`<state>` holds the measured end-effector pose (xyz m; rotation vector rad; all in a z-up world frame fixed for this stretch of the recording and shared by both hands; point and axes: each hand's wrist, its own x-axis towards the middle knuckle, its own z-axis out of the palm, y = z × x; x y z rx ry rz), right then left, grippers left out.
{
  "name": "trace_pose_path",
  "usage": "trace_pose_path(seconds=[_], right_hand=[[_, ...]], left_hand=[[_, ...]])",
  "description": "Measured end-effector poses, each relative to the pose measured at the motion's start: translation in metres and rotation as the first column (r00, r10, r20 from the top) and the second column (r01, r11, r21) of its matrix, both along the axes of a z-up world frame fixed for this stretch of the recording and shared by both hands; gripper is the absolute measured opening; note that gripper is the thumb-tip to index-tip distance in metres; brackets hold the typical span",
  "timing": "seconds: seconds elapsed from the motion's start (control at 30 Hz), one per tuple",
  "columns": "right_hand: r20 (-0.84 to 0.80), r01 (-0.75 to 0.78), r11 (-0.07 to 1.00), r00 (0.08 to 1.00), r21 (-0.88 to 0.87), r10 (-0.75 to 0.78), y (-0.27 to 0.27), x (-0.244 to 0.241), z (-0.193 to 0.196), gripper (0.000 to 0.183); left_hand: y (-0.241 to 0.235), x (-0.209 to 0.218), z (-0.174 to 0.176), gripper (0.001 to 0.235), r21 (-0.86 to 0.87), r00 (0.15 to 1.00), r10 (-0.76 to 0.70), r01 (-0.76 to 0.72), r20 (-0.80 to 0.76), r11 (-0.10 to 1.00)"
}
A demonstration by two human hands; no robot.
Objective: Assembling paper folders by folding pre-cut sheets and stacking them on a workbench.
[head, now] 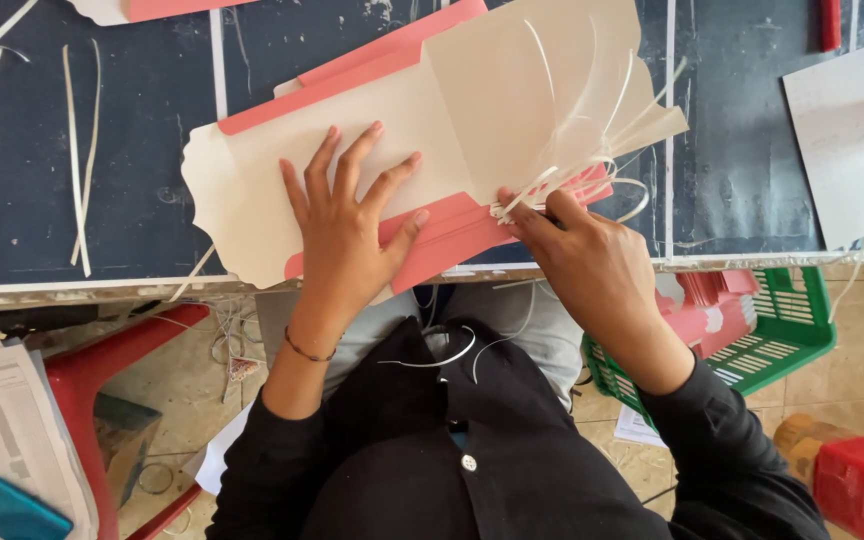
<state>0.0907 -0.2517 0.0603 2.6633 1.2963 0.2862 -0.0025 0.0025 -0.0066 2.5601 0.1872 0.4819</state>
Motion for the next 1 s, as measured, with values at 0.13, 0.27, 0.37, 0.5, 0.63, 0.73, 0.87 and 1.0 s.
trace_pose_path(seconds=[0.13,0.27,0.37,0.5,0.63,0.73,0.87,1.0], right_hand=[[-0.006,0.050,0.999,0.999,0.012,-0.050,0.009,-0.002,-0.004,0.046],[0.085,0.075,0.992,0.993,0.101,-0.084,0.004,0.019,-0.001,0.035],[0.271,0.046,0.987,0.959,0.154,-0.087,-0.051,0.087,0.002,0.020],[0.131,0.261,0.845,0.925,0.467,-0.358,-0.171,0.193,0.006,0.028],[-0.388,0.511,0.412,0.853,0.755,-0.348,-0.167,0.206,0.003,0.056],[-0.832,0.861,0.142,0.509,0.489,-0.221,-0.092,0.160,0.017,0.035],[-0.641,0.903,0.207,0.093,0.377,0.762,-0.117,0.172,-0.047,0.045],[-0.677,0.807,0.283,0.184,0.518,0.713,-0.022,0.125,-0.050,0.037]], left_hand=[[0.009,-0.004,0.001,0.048,-0.018,0.996,-0.059,0.058,-0.061,0.998],[0.026,-0.006,-0.001,0.062,-0.115,0.970,-0.222,0.210,-0.101,0.971],[0.043,-0.010,0.013,0.061,-0.115,0.965,-0.252,0.242,-0.078,0.963],[0.060,-0.015,0.009,0.110,0.036,0.978,-0.046,0.054,-0.205,0.998],[0.057,-0.017,0.002,0.109,0.011,0.953,-0.047,0.053,-0.299,0.999],[0.054,-0.014,-0.001,0.111,0.002,0.931,-0.051,0.055,-0.360,0.998],[0.042,-0.009,-0.003,0.115,0.008,0.919,-0.080,0.090,-0.385,0.996],[0.023,0.002,0.000,0.111,0.026,0.917,-0.080,0.098,-0.391,0.995]])
